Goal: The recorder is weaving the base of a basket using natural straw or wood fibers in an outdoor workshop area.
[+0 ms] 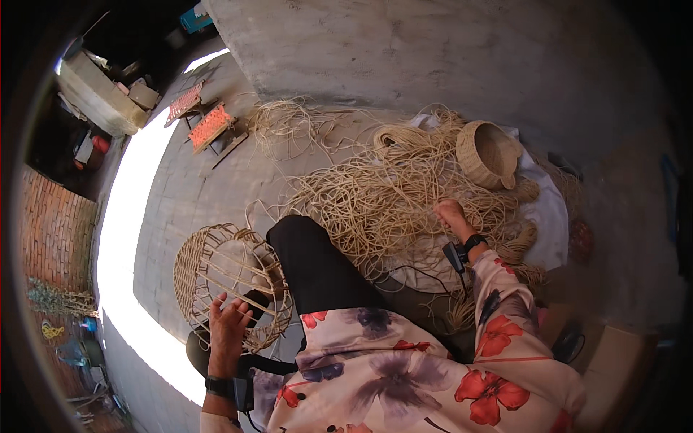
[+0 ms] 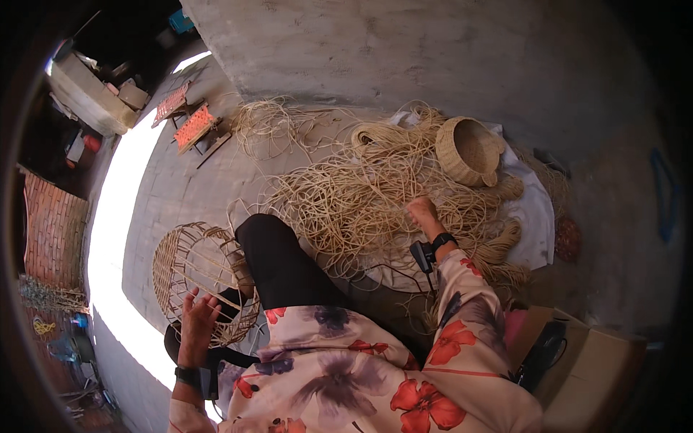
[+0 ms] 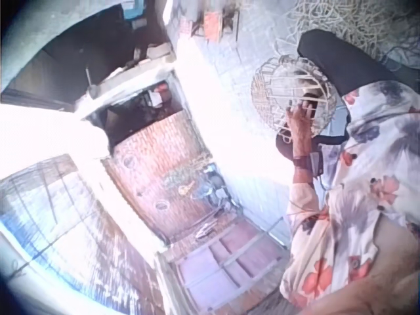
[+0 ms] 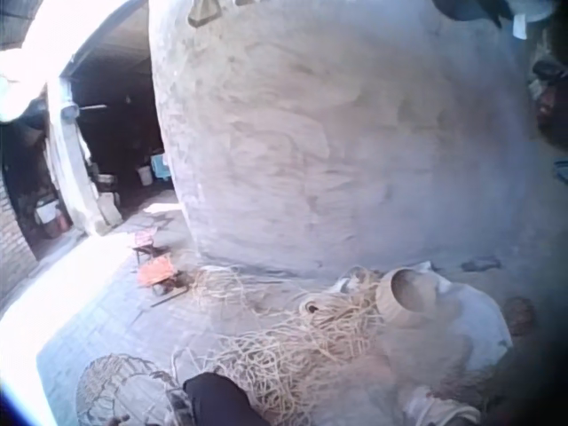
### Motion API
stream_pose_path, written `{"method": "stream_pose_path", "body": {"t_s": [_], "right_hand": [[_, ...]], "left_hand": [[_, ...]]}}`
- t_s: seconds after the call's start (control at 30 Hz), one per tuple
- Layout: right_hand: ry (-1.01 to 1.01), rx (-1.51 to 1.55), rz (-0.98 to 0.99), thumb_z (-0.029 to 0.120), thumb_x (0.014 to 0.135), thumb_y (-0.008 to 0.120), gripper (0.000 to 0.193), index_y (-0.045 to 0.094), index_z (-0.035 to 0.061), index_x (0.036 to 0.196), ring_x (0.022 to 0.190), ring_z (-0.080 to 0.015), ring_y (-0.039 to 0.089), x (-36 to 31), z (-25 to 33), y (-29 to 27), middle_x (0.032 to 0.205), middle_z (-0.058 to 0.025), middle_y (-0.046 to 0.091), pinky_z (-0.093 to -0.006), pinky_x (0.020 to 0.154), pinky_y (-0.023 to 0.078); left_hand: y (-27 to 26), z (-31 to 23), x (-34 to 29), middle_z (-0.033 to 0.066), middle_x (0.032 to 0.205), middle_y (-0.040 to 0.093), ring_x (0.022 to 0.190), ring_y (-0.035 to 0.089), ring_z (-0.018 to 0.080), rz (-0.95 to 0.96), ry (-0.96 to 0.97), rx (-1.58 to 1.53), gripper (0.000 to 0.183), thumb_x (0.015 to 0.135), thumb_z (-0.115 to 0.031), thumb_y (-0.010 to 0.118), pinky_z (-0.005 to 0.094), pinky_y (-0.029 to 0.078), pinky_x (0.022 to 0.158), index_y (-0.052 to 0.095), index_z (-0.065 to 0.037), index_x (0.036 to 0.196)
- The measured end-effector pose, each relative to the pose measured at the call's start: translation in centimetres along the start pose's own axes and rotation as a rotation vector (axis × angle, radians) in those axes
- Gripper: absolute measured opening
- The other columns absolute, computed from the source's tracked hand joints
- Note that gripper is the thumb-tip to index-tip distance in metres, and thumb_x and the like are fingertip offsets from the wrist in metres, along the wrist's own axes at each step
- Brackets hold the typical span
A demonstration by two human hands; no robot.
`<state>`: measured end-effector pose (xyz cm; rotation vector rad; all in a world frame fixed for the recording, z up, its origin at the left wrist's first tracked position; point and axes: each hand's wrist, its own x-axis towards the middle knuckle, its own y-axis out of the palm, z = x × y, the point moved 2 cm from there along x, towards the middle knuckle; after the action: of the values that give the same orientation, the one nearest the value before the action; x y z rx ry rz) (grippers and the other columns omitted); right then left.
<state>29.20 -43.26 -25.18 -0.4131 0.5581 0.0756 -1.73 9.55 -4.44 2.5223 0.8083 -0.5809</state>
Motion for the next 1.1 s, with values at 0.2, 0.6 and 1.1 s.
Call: {"method": "stream_pose_path", "body": {"t_s": [0.2,0.6,1.1], "right_hand": [[-0.179,-0.887,0.160,0.022,0.089,0.060,0.023,0.066,0.0051,0.075,0.067,-0.0225,0.064,2.0,-7.5,6.3,0.073,-0.0074,0.064,-0.0391,0.060,0.051],[-0.403,-0.682,0.231,0.011,0.080,0.058,0.011,0.056,0.0021,0.086,0.079,-0.0413,0.056,0.5,-9.4,14.4,0.080,-0.0202,0.057,-0.0491,0.071,0.044],[-0.325,-0.697,0.410,0.026,0.075,0.062,0.023,0.073,0.0054,0.076,0.063,-0.0247,0.068,-5.4,4.6,14.4,0.069,-0.0104,0.069,-0.0383,0.065,0.053]], "left_hand": [[1.3,-2.0,-1.4,0.0106,0.113,0.058,0.101,0.060,0.0175,-0.017,-0.044,0.248,0.040,0.095,-0.021,0.062,0.0305,0.054,0.086,0.041,-0.007,0.126],[2.2,-2.9,-0.5,0.0141,0.102,0.064,0.083,0.067,0.0175,-0.024,-0.036,0.400,0.026,0.094,-0.013,0.057,0.0281,0.057,0.078,0.047,0.001,0.114],[-0.3,-0.3,0.1,0.0158,0.084,0.068,0.067,0.069,0.0199,-0.005,-0.083,0.465,0.026,0.088,0.000,0.059,0.0306,0.060,0.061,0.050,0.008,0.110]]}}
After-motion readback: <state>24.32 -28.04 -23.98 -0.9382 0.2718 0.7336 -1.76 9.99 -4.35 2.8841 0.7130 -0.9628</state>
